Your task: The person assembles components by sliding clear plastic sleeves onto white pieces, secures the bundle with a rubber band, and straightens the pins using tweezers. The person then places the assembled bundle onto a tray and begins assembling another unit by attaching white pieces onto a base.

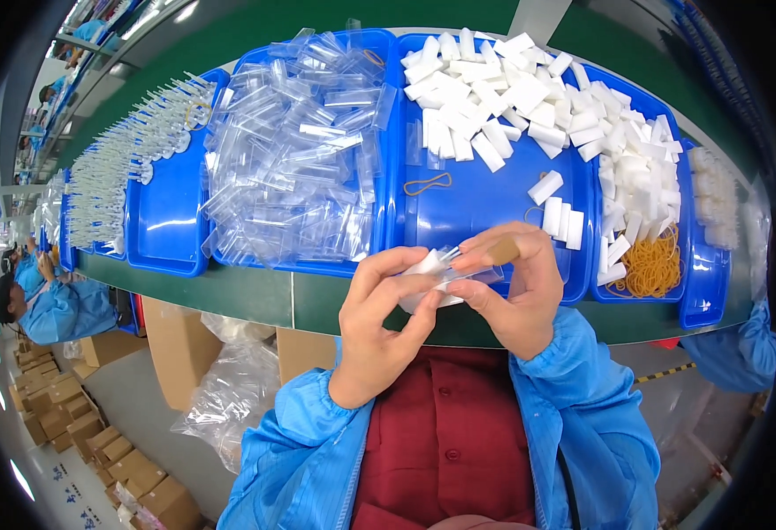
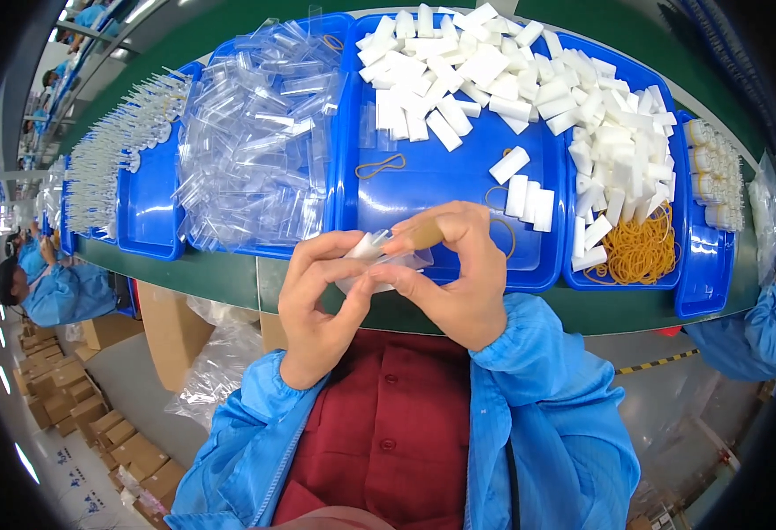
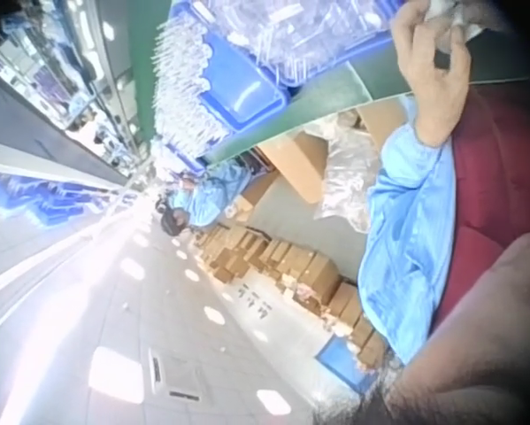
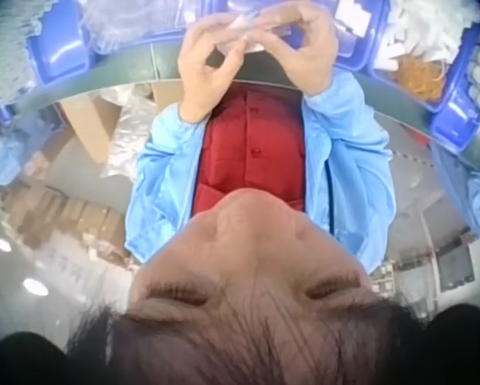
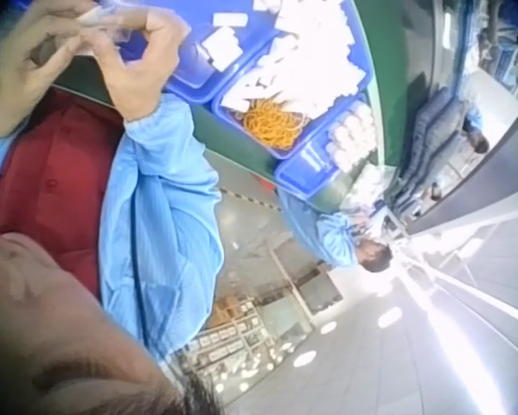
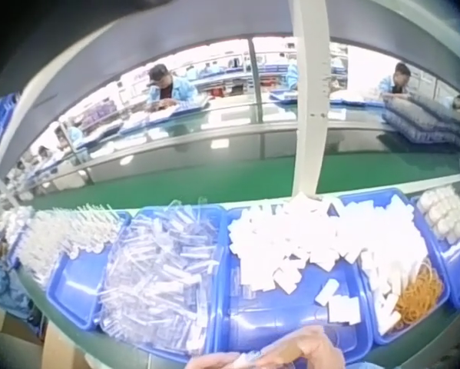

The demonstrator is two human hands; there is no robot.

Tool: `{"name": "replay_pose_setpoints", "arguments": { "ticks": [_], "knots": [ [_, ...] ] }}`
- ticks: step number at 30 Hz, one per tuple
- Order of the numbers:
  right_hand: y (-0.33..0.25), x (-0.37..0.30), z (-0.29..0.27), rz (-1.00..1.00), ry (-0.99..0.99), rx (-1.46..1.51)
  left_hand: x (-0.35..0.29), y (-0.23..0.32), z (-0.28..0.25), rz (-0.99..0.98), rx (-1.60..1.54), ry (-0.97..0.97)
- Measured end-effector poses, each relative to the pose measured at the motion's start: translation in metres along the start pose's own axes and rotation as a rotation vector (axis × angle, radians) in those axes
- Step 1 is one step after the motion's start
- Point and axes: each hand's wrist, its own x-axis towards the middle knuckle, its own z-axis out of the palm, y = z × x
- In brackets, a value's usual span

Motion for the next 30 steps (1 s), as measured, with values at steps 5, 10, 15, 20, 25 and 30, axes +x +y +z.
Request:
{"name": "replay_pose_setpoints", "arguments": {
  "ticks": [5,10,15,20,25,30],
  "knots": [
    [0.006,0.007,-0.005,0.353,0.107,0.363,-0.001,-0.002,0.003,0.018,-0.026,-0.011],
    [0.013,-0.003,-0.009,0.054,-0.106,-0.08,-0.002,-0.001,0.007,-0.004,-0.047,-0.02],
    [0.004,0.008,-0.012,0.418,0.082,0.389,-0.002,0.0,0.003,-0.145,-0.393,-0.011],
    [0.001,-0.007,-0.006,0.366,0.016,0.389,-0.005,-0.012,-0.002,0.052,-0.311,-0.047],
    [0.008,-0.011,-0.011,0.327,-0.138,0.375,-0.014,-0.014,-0.002,0.02,-0.196,-0.07],
    [0.002,-0.008,-0.019,0.344,-0.192,0.409,0.003,-0.005,-0.01,-0.029,-0.298,-0.113]
  ]
}}
